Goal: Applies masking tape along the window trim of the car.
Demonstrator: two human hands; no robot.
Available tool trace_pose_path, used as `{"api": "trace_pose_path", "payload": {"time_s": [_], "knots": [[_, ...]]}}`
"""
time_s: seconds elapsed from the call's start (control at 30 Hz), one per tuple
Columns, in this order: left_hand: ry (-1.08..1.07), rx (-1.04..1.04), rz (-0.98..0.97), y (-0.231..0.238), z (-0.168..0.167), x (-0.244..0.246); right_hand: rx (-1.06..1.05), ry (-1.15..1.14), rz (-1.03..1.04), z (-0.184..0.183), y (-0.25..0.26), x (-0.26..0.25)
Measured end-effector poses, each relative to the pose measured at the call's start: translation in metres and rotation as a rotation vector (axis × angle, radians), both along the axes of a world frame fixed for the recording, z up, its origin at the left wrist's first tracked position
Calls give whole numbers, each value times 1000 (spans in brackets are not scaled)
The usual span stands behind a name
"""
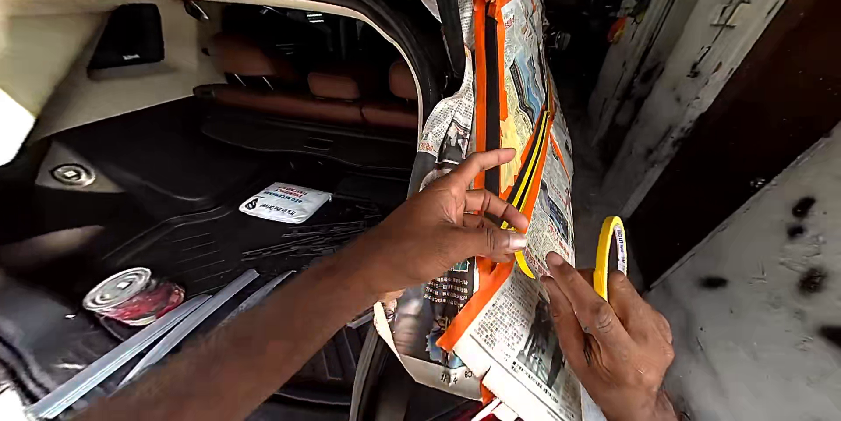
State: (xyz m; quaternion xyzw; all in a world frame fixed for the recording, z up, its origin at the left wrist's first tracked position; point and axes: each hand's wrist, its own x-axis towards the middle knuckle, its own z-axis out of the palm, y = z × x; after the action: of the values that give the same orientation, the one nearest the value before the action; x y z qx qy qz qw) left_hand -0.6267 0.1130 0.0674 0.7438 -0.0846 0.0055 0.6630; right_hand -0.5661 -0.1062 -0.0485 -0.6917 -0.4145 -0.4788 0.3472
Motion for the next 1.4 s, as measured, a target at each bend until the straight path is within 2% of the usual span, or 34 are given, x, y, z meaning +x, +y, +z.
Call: {"api": "trace_pose_path", "payload": {"time_s": [0.1,0.23,0.43,0.5,0.57,0.63,0.73,0.87,0.97,1.13,1.4], "knots": [[116,-51,-65,-2,5,4,-15,-87,-19,1,1,-1],[182,-14,-117,-5,12,9,-28,-161,2,8,3,-1],[103,156,-129,-4,22,22,-24,-183,38,9,5,2],[-63,345,-58,-5,27,23,-3,-155,49,8,9,2],[-289,668,110,-3,33,24,17,-128,59,5,14,2],[-430,828,260,7,39,27,33,-101,50,4,16,2],[-357,682,247,23,39,23,58,-106,16,6,17,4],[41,451,-64,32,17,21,33,-158,24,9,16,5],[224,326,-207,29,12,27,-1,-186,32,11,19,3],[221,241,-285,28,28,34,-11,-203,31,12,21,5],[109,456,-208,25,32,33,-29,-196,22,9,21,10]]}}
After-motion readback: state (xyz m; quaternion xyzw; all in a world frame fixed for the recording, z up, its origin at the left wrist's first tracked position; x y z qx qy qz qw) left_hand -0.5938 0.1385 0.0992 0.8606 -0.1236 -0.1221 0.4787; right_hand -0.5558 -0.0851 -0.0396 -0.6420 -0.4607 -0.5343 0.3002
